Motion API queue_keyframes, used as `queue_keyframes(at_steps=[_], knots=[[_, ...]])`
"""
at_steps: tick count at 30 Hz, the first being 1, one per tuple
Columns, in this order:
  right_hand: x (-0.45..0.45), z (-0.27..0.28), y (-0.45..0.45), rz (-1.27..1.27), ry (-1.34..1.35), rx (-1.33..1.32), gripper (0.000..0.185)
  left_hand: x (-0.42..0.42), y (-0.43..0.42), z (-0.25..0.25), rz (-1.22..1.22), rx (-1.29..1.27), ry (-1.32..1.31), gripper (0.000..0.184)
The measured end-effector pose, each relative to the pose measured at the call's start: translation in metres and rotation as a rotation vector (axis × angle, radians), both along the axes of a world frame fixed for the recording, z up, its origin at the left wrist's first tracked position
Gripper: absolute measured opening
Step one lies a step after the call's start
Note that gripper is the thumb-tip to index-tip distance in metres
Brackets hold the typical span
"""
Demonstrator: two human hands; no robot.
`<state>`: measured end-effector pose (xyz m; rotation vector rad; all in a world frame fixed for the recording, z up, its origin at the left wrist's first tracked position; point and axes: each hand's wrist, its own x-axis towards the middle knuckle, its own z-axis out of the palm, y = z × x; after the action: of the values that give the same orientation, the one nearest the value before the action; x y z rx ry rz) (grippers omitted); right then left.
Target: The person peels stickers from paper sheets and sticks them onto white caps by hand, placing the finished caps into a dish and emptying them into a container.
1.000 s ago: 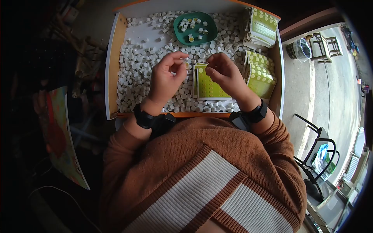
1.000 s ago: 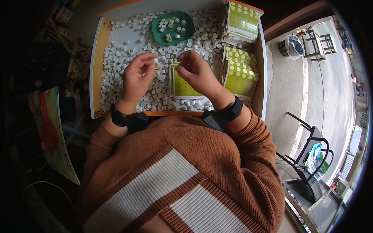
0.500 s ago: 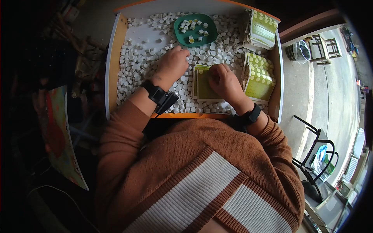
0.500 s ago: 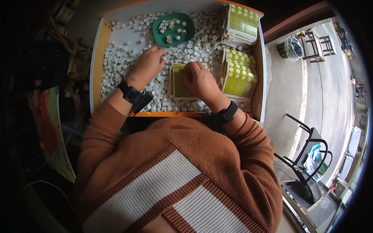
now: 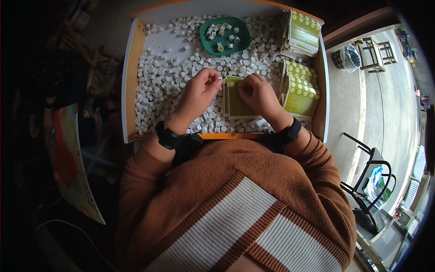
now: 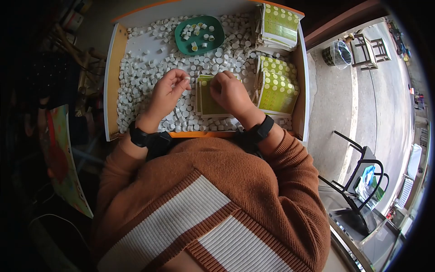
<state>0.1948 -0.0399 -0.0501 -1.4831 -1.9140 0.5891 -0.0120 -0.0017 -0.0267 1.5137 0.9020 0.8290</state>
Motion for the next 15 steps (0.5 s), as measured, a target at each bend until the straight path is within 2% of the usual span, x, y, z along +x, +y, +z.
queue_keyframes(at_steps=[1,4,5,8,12,15], knots=[[0.003,0.001,0.000,0.001,-0.002,0.001,0.014,0.001,-0.004,0.003,0.025,0.060,0.020,0.013],[0.011,0.009,0.000,-0.001,0.971,-0.550,0.012,0.003,-0.008,0.014,0.084,0.182,0.063,0.018],[0.011,0.015,-0.001,0.005,0.971,-0.552,0.012,0.003,-0.008,0.017,0.082,0.209,0.118,0.019],[0.009,0.053,-0.005,0.107,1.243,-0.757,0.017,0.005,-0.011,0.023,0.073,0.262,0.226,0.022],[-0.004,0.070,-0.007,0.000,1.308,-0.863,0.021,0.011,-0.015,0.026,0.098,0.331,0.205,0.025],[-0.004,0.066,-0.007,0.061,1.335,-0.875,0.022,0.011,-0.015,0.025,0.091,0.347,0.206,0.026]])
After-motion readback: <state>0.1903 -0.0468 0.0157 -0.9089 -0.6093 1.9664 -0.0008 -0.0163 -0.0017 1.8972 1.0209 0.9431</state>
